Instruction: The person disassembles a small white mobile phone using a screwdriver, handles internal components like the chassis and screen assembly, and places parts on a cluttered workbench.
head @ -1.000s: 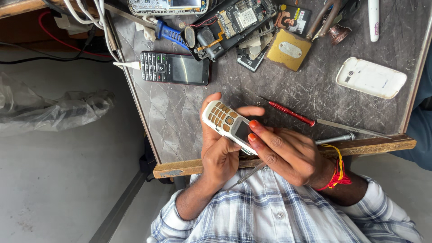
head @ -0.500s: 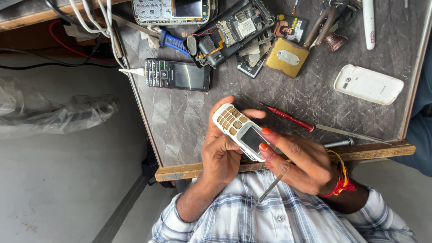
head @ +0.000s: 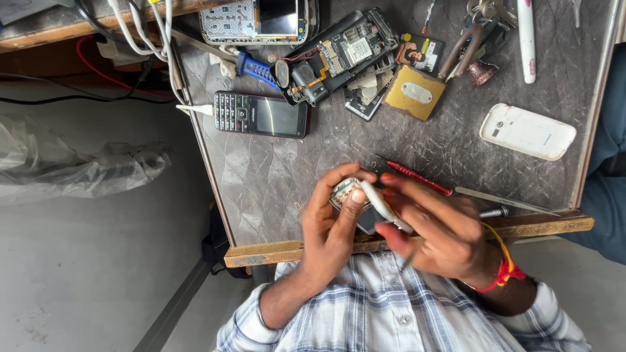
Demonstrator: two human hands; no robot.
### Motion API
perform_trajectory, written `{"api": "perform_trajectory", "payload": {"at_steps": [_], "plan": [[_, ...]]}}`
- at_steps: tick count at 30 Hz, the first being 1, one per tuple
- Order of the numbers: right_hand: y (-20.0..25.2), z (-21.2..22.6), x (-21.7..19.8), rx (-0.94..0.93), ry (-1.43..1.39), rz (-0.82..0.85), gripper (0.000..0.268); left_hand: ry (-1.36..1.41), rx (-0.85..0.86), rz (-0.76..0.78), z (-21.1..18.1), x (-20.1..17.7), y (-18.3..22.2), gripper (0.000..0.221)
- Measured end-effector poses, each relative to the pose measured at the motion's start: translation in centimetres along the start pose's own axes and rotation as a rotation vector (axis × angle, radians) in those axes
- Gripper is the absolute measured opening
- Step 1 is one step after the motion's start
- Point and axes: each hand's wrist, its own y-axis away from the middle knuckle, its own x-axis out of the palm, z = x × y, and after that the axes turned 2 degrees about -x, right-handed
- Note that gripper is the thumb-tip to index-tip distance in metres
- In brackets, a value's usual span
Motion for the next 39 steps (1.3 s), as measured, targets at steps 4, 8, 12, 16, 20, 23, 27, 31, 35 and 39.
{"api": "perform_trajectory", "payload": {"at_steps": [4,8,12,16,20,23,27,31,35,39], "plan": [[0.1,0.1,0.5,0.211,-0.011,-0.023,0.021,0.104,-0.137,-0.088,-0.4,0.0,-0.6,0.041],[0.9,-0.7,0.5,0.561,-0.198,-0.054,0.017,0.324,-0.142,-0.112,-0.9,0.1,-1.3,0.036],[2.0,-2.4,-1.5,0.760,-0.168,-0.030,0.028,0.443,-0.168,-0.143,-1.1,0.3,-1.4,0.032],[3.2,-4.0,-6.6,0.640,-0.126,-0.241,0.030,0.422,-0.157,-0.110,-1.4,-0.4,-1.4,0.027],[3.0,-6.4,-12.4,0.706,0.193,-0.287,0.028,0.418,-0.188,-0.099,-1.8,-0.8,-1.0,0.027],[2.1,-9.4,-14.2,0.729,0.346,-0.286,0.025,0.496,-0.210,-0.122,-1.8,-1.2,-1.2,0.027],[2.1,-12.6,-13.0,0.657,0.265,-0.324,0.028,0.541,-0.289,-0.167,-1.3,-1.7,-1.2,0.027],[2.0,-13.4,-12.3,0.660,0.257,-0.304,0.022,0.519,-0.303,-0.171,-0.8,-1.9,-0.8,0.033],[1.3,-13.0,-11.5,0.658,0.438,-0.269,0.017,0.581,-0.331,-0.039,-0.6,-1.9,-0.7,0.045],[0.5,-12.0,-11.8,0.566,0.508,-0.253,0.017,0.611,-0.346,0.095,-0.2,-1.7,-0.5,0.061]]}}
